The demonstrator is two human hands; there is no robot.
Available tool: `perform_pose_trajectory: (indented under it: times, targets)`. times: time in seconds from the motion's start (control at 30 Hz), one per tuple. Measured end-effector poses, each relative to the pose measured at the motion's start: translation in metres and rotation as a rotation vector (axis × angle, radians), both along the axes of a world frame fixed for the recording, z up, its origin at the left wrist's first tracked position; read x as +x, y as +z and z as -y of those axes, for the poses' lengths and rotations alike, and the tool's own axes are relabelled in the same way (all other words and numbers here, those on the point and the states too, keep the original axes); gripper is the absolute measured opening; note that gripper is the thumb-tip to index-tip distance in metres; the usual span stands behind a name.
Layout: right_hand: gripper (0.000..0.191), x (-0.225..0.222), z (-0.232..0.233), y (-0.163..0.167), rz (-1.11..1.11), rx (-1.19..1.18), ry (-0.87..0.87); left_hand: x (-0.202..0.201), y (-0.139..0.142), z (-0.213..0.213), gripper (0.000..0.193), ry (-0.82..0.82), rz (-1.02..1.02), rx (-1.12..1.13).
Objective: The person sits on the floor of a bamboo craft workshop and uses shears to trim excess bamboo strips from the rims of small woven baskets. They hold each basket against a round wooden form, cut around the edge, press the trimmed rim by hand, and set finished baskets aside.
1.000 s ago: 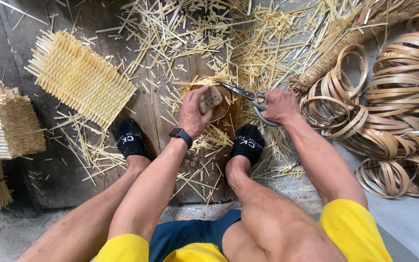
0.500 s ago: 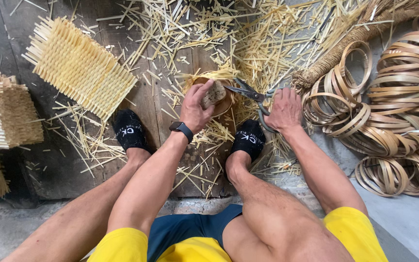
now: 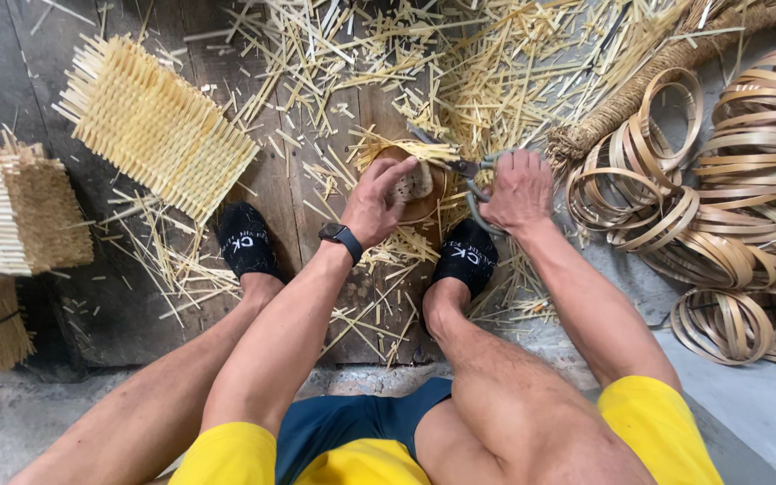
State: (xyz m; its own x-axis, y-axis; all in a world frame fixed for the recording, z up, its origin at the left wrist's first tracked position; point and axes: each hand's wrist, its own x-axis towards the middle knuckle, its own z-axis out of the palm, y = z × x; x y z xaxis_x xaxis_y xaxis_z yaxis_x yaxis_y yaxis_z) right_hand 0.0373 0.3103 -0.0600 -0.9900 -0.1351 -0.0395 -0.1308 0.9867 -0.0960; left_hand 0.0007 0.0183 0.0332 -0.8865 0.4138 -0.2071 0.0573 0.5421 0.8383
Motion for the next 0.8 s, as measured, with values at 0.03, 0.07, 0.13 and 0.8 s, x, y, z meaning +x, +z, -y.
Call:
perform_pose_trajectory:
  times: [0.03,0.07,0.13,0.8]
  targets:
    - [0.035,-0.003,-0.006,-0.004,-0.006,0.028,0.017,-0.002,0.002,0.000,0.071,-0.012,-0.012,-0.017]
    - [0.027,-0.003,-0.013,-0.005,-0.004,0.056,0.034,-0.002,0.003,0.000,0.072,-0.022,-0.017,-0.034]
    - [0.024,-0.005,-0.031,0.000,0.016,0.043,0.093,0.003,0.003,-0.006,0.072,0.080,-0.029,-0.173]
    - [0.038,-0.029,-0.008,-0.002,0.061,0.088,0.183,-0.014,0.001,0.001,0.068,-0.256,-0.173,-0.220]
